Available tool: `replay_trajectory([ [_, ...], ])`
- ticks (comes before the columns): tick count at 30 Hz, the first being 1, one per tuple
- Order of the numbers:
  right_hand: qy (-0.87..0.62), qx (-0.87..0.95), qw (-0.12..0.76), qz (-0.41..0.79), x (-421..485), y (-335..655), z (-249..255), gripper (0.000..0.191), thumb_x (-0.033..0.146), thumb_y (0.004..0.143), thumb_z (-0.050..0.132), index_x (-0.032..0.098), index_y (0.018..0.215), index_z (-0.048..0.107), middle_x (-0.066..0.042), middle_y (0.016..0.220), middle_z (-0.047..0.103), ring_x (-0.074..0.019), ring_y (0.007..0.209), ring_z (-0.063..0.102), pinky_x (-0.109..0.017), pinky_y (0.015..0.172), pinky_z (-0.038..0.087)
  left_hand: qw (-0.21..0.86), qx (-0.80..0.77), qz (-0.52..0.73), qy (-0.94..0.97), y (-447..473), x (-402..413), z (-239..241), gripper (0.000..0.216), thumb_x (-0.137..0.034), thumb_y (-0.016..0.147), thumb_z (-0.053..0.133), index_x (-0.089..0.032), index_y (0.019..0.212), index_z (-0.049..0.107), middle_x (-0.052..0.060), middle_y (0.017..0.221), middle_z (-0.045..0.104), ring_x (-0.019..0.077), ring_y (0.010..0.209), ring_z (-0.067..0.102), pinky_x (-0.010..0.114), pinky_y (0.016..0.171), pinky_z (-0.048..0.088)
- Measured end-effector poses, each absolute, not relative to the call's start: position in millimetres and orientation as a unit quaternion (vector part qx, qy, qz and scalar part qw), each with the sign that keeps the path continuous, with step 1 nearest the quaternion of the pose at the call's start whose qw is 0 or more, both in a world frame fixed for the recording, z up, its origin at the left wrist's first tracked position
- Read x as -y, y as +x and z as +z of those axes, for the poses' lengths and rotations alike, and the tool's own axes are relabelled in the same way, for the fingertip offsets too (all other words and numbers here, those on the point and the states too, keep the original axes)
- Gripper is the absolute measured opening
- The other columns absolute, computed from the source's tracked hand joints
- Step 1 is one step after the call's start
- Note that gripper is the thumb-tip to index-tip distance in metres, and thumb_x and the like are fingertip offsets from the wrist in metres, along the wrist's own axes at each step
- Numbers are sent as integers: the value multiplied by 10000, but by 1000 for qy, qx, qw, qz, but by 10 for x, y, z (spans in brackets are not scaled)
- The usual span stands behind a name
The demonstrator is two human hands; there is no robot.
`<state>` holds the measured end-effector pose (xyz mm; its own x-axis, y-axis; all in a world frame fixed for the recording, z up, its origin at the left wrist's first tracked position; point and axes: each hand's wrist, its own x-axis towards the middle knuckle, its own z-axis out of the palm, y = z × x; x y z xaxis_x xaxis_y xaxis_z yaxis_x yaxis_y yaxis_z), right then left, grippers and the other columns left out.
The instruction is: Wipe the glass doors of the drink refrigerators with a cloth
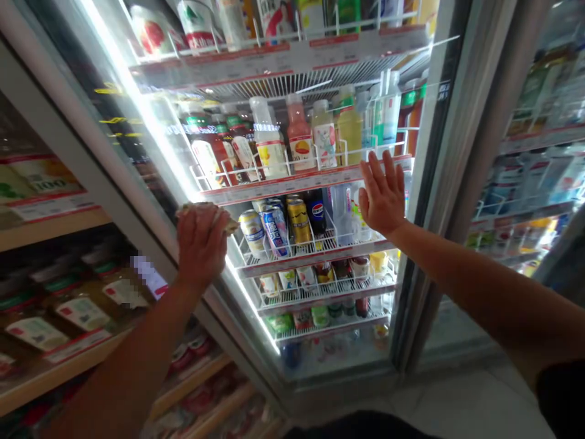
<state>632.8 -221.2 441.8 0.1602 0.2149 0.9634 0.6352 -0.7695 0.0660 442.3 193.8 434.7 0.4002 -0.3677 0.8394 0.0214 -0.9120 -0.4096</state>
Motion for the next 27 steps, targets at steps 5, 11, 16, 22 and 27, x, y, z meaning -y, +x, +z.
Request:
replay_trajectory([
  [5, -738, 288, 174, -585, 2207, 6337, 4416, 670, 337, 1055, 295, 275, 1707, 153, -64, 1729, 336, -348, 1631, 194, -668, 1287, 196, 259, -191, -465, -825, 4499, -1785, 4579, 552, -184, 1007, 498, -391, 1518, 516, -41, 1533, 587, 281, 1488, 476, 535, 1229, 403],
  [11, -734, 293, 177, -586, 2215, 6340, 4412, 680, 329, 1056, 298, 277, 1710, 121, -67, 1734, 325, -351, 1634, 179, -674, 1288, 191, 176, -118, -621, -754, 4689, -1512, 5088, 629, -233, 1045, 465, -280, 1653, 310, 45, 1715, 326, 325, 1600, 243, 606, 1296, 278],
  [16, -737, 320, 153, -575, 2244, 6340, 4356, 718, 396, 1024, 411, 276, 1699, 199, -63, 1760, 257, -384, 1639, 123, -694, 1291, 154, 246, -244, -474, -809, 4732, -1336, 4984, 499, -219, 1030, 468, -342, 1511, 524, -13, 1591, 526, 260, 1584, 311, 541, 1305, 303],
  [22, -721, 327, 126, -598, 2252, 6352, 4309, 675, 418, 1016, 448, 242, 1659, 333, -96, 1750, 278, -385, 1640, 114, -660, 1291, 202, 145, -142, -572, -795, 4760, -1358, 5631, 576, -392, 1057, 390, -227, 1608, 390, 4, 1716, 327, 272, 1614, 211, 546, 1336, 171],
  [27, -732, 333, 145, -577, 2243, 6351, 4324, 741, 399, 1006, 452, 302, 1696, 201, -48, 1774, 212, -392, 1640, 103, -700, 1277, 197, 176, -183, -557, -790, 4883, -1127, 5473, 514, -353, 1076, 370, -224, 1567, 450, 51, 1660, 429, 276, 1602, 244, 579, 1309, 226],
])
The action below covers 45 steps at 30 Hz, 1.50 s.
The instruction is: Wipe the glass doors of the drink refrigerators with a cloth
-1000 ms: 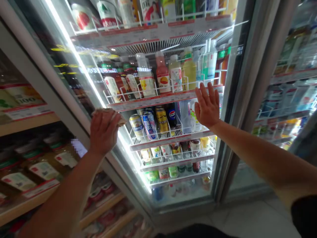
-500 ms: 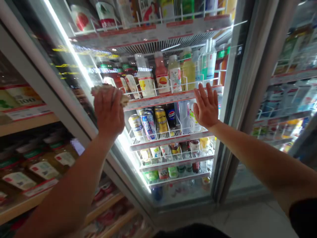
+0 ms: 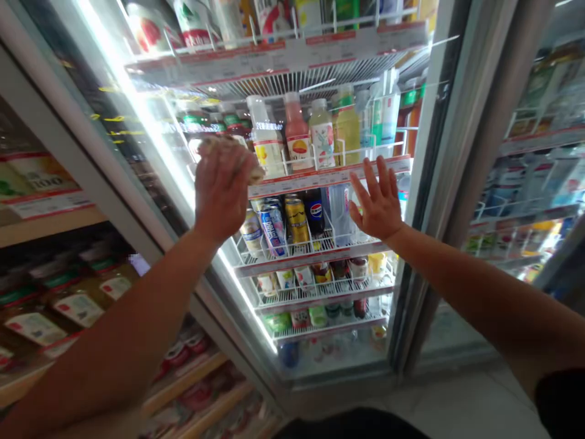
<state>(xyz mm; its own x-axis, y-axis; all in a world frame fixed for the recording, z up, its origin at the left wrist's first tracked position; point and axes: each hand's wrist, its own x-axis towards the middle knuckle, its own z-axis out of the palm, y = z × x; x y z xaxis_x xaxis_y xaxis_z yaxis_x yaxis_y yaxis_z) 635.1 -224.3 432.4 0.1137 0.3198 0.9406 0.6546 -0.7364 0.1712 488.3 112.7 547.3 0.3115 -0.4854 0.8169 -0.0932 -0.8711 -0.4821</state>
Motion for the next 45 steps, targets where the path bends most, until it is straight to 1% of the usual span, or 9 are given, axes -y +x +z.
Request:
replay_trajectory([
  [3, -728, 336, 146, -579, 2244, 6352, 4326, 760, 398, 1003, 464, 310, 1700, 176, -49, 1776, 201, -395, 1640, 104, -697, 1278, 197, 224, -235, -475, -818, 4891, -1069, 5534, 462, -345, 1074, 390, -312, 1519, 509, -11, 1599, 514, 241, 1573, 318, 530, 1307, 260],
  [9, -741, 333, 159, -561, 2248, 6318, 4344, 737, 403, 1001, 450, 323, 1694, 210, -42, 1767, 234, -395, 1636, 133, -704, 1278, 186, 151, -123, -578, -792, 4985, -1061, 5904, 551, -398, 1076, 334, -196, 1584, 402, -32, 1720, 307, 241, 1602, 184, 528, 1337, 151],
  [15, -751, 328, 159, -551, 2247, 6286, 4359, 736, 410, 998, 441, 314, 1693, 220, -41, 1761, 256, -389, 1638, 129, -702, 1277, 190, 194, -228, -441, -846, 5044, -731, 5732, 478, -360, 1072, 337, -315, 1512, 519, -82, 1623, 478, 204, 1580, 281, 498, 1334, 165],
  [20, -750, 330, 164, -549, 2249, 6300, 4350, 755, 408, 990, 451, 326, 1697, 197, -27, 1769, 229, -402, 1636, 126, -712, 1273, 185, 173, -138, -558, -800, 5184, -594, 6017, 514, -331, 1087, 322, -222, 1581, 414, -56, 1700, 350, 147, 1603, 135, 478, 1350, 100],
  [23, -744, 333, 162, -556, 2250, 6316, 4344, 748, 408, 992, 447, 313, 1695, 210, -41, 1768, 230, -405, 1634, 136, -716, 1269, 187, 161, -150, -556, -801, 5260, -423, 5864, 511, -289, 1077, 321, -227, 1570, 438, -36, 1700, 353, 154, 1619, 93, 509, 1352, 86],
  [28, -737, 330, 157, -569, 2246, 6328, 4339, 728, 412, 992, 449, 307, 1685, 252, -53, 1756, 267, -394, 1634, 147, -700, 1269, 207, 196, -214, -462, -838, 5240, -210, 5772, 504, -297, 1073, 309, -304, 1556, 454, -62, 1670, 404, 154, 1613, 178, 532, 1352, 107],
  [34, -733, 331, 161, -572, 2244, 6330, 4336, 734, 403, 989, 454, 318, 1687, 242, -50, 1754, 273, -389, 1636, 144, -701, 1269, 207, 151, -117, -559, -807, 5318, -43, 6060, 535, -337, 1095, 292, -254, 1614, 394, -35, 1708, 330, 169, 1627, 120, 508, 1362, 84],
  [40, -725, 336, 161, -580, 2247, 6351, 4325, 730, 398, 990, 464, 308, 1684, 257, -51, 1760, 254, -393, 1635, 147, -705, 1267, 210, 185, -246, -441, -843, 5386, 242, 5789, 542, -243, 1054, 287, -335, 1545, 496, -58, 1656, 426, 171, 1610, 221, 524, 1358, 133],
  [45, -722, 331, 152, -588, 2249, 6362, 4321, 722, 393, 993, 468, 299, 1681, 270, -63, 1755, 268, -392, 1632, 162, -696, 1266, 227, 144, -151, -552, -808, 5351, 212, 6109, 620, -282, 990, 355, -303, 1606, 423, -93, 1694, 321, 196, 1620, 188, 470, 1366, 115],
])
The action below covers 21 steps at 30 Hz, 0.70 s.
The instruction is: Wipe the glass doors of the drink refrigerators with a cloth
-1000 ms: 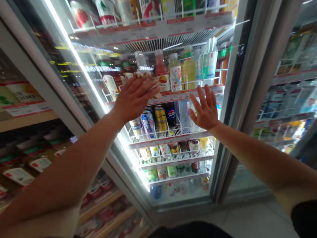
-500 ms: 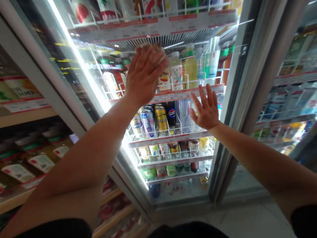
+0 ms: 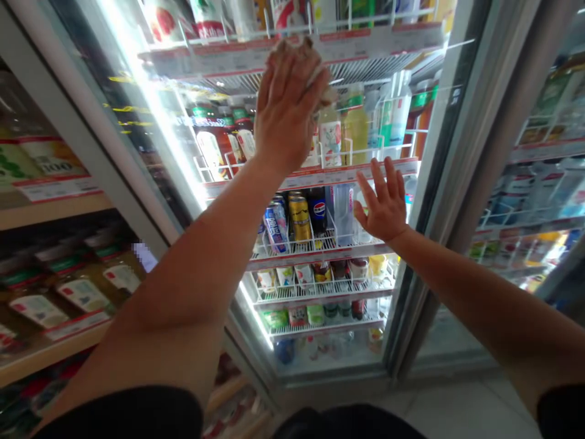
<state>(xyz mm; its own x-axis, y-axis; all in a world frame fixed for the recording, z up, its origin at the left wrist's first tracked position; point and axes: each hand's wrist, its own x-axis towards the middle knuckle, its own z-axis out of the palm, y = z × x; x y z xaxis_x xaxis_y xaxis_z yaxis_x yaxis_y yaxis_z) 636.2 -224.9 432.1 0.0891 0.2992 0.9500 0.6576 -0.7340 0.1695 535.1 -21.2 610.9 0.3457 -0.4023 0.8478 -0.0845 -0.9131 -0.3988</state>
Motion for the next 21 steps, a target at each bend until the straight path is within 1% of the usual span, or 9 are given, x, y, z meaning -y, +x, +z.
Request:
replay_trajectory([
  [2, -724, 331, 152, -586, 2250, 6360, 4322, 725, 391, 995, 466, 306, 1684, 257, -64, 1755, 270, -391, 1632, 161, -695, 1266, 224, 137, -132, -568, -801, 5370, 237, 6113, 622, -286, 986, 365, -295, 1606, 424, -91, 1698, 313, 202, 1625, 169, 468, 1365, 111],
  [4, -725, 333, 156, -583, 2251, 6354, 4324, 727, 388, 1000, 461, 315, 1688, 240, -60, 1757, 264, -389, 1633, 159, -695, 1268, 217, 161, -172, -528, -816, 5399, 282, 6047, 580, -274, 1014, 336, -301, 1581, 458, -85, 1688, 345, 198, 1624, 169, 493, 1367, 80],
  [8, -730, 331, 158, -577, 2254, 6339, 4330, 736, 384, 1003, 458, 334, 1693, 210, -44, 1762, 252, -381, 1635, 159, -686, 1274, 218, 228, -261, -437, -830, 5424, 281, 6163, 526, -261, 1048, 323, -328, 1539, 501, -85, 1674, 379, 128, 1615, 160, 478, 1363, 71],
  [10, -731, 330, 160, -575, 2257, 6335, 4333, 733, 378, 1004, 451, 335, 1694, 208, -37, 1762, 252, -378, 1634, 162, -684, 1276, 221, 225, -205, -469, -829, 5416, 217, 6402, 518, -308, 1071, 324, -308, 1573, 453, -74, 1709, 302, 84, 1616, 31, 446, 1357, 43],
  [12, -731, 327, 158, -578, 2259, 6333, 4337, 721, 379, 1004, 447, 330, 1690, 228, -39, 1756, 269, -376, 1633, 170, -683, 1273, 229, 198, -123, -521, -821, 5408, 162, 6608, 521, -365, 1110, 270, -291, 1616, 369, -66, 1732, 231, -24, 1553, -147, 387, 1342, -8],
  [14, -732, 323, 154, -580, 2261, 6332, 4340, 712, 386, 1002, 447, 326, 1684, 252, -44, 1747, 292, -376, 1632, 175, -681, 1270, 237, 182, -77, -543, -816, 5399, 154, 6646, 529, -396, 1133, 198, -285, 1642, 289, -72, 1742, 186, -132, 1425, -293, 324, 1318, -57],
  [15, -733, 322, 153, -579, 2261, 6331, 4343, 711, 388, 1001, 447, 325, 1683, 258, -45, 1745, 298, -376, 1632, 174, -679, 1271, 235, 183, -75, -538, -819, 5392, 167, 6594, 535, -403, 1135, 169, -282, 1644, 279, -76, 1745, 176, -153, 1385, -325, 305, 1311, -73],
  [17, -736, 323, 157, -574, 2260, 6328, 4347, 716, 389, 997, 448, 322, 1684, 257, -44, 1745, 297, -379, 1633, 167, -681, 1273, 225, 205, -115, -500, -834, 5368, 196, 6410, 542, -398, 1119, 160, -307, 1622, 338, -105, 1735, 204, -126, 1433, -290, 304, 1318, -82],
  [21, -742, 324, 162, -564, 2258, 6321, 4353, 720, 389, 993, 445, 331, 1684, 252, -37, 1746, 295, -385, 1633, 163, -693, 1268, 223, 252, -194, -460, -829, 5301, 64, 6279, 551, -336, 1037, 345, -418, 1579, 408, -186, 1687, 295, 52, 1609, 28, 371, 1359, 24],
])
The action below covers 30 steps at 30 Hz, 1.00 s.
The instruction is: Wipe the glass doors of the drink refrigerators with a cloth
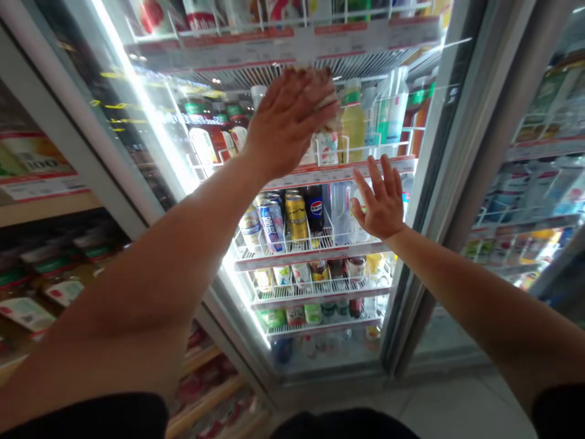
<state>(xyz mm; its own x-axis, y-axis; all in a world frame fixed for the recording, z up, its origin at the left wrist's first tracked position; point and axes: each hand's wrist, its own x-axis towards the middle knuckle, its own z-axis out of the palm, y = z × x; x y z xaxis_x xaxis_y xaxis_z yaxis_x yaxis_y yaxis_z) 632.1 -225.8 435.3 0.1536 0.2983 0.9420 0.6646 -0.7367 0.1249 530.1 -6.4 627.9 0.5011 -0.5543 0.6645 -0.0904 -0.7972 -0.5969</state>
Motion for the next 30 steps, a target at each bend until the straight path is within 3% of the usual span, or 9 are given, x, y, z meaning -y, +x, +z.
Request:
replay_trajectory([
  [2, -737, 326, 164, -568, 2258, 6321, 4353, 708, 387, 995, 448, 328, 1678, 275, -39, 1743, 302, -385, 1631, 174, -691, 1267, 231, 251, -141, -497, -819, 5272, -94, 6433, 561, -321, 1043, 387, -368, 1602, 373, -140, 1719, 259, 85, 1615, 50, 415, 1359, 60],
  [6, -732, 330, 171, -571, 2261, 6323, 4350, 697, 377, 993, 456, 312, 1670, 303, -41, 1746, 290, -397, 1628, 178, -703, 1264, 227, 239, -48, -566, -788, 5253, -272, 6579, 498, -334, 1137, 293, -295, 1632, 265, -53, 1742, 217, 1, 1578, -74, 385, 1330, 59],
  [9, -736, 334, 174, -563, 2260, 6324, 4349, 706, 374, 992, 453, 312, 1675, 287, -37, 1753, 274, -401, 1630, 160, -711, 1265, 213, 233, -112, -541, -801, 5269, -200, 6267, 453, -305, 1124, 320, -257, 1565, 411, -40, 1720, 301, 32, 1590, -82, 410, 1353, 21],
  [11, -735, 336, 172, -564, 2258, 6325, 4349, 711, 372, 993, 448, 308, 1680, 275, -40, 1754, 272, -402, 1630, 159, -710, 1266, 210, 232, -213, -473, -823, 5279, -164, 6037, 427, -281, 1106, 321, -254, 1472, 538, -43, 1663, 420, 102, 1621, 49, 473, 1365, 54],
  [13, -729, 334, 167, -573, 2256, 6327, 4347, 708, 374, 994, 451, 296, 1678, 286, -55, 1748, 286, -405, 1626, 176, -702, 1264, 221, 217, -278, -429, -831, 5282, -210, 5939, 436, -282, 1098, 320, -267, 1464, 556, -41, 1639, 458, 152, 1618, 160, 533, 1360, 97],
  [18, -722, 330, 161, -586, 2254, 6338, 4339, 703, 373, 990, 463, 283, 1671, 311, -79, 1735, 313, -414, 1619, 199, -699, 1252, 247, 192, -224, -535, -792, 5255, -522, 6020, 491, -332, 1103, 338, -250, 1579, 426, -38, 1728, 283, 188, 1631, 47, 600, 1349, 48],
  [21, -724, 330, 159, -584, 2254, 6339, 4339, 715, 369, 984, 467, 289, 1674, 298, -76, 1736, 311, -415, 1617, 201, -709, 1246, 249, 175, -225, -517, -807, 5213, -580, 5889, 476, -328, 1099, 356, -277, 1565, 442, -56, 1714, 317, 164, 1629, 17, 582, 1359, 28],
  [25, -731, 326, 155, -579, 2258, 6328, 4346, 732, 372, 982, 466, 303, 1682, 265, -73, 1737, 309, -417, 1617, 201, -713, 1237, 261, 193, -257, -435, -841, 5118, -588, 5814, 448, -312, 1094, 369, -290, 1527, 482, -73, 1676, 393, 171, 1616, 151, 580, 1358, 77],
  [30, -738, 327, 159, -569, 2266, 6305, 4356, 757, 366, 977, 473, 316, 1691, 228, -69, 1748, 281, -430, 1617, 193, -725, 1237, 242, 201, -166, -540, -800, 5079, -628, 5877, 527, -344, 1089, 389, -210, 1598, 404, 13, 1730, 286, 232, 1631, 74, 614, 1343, 68],
])
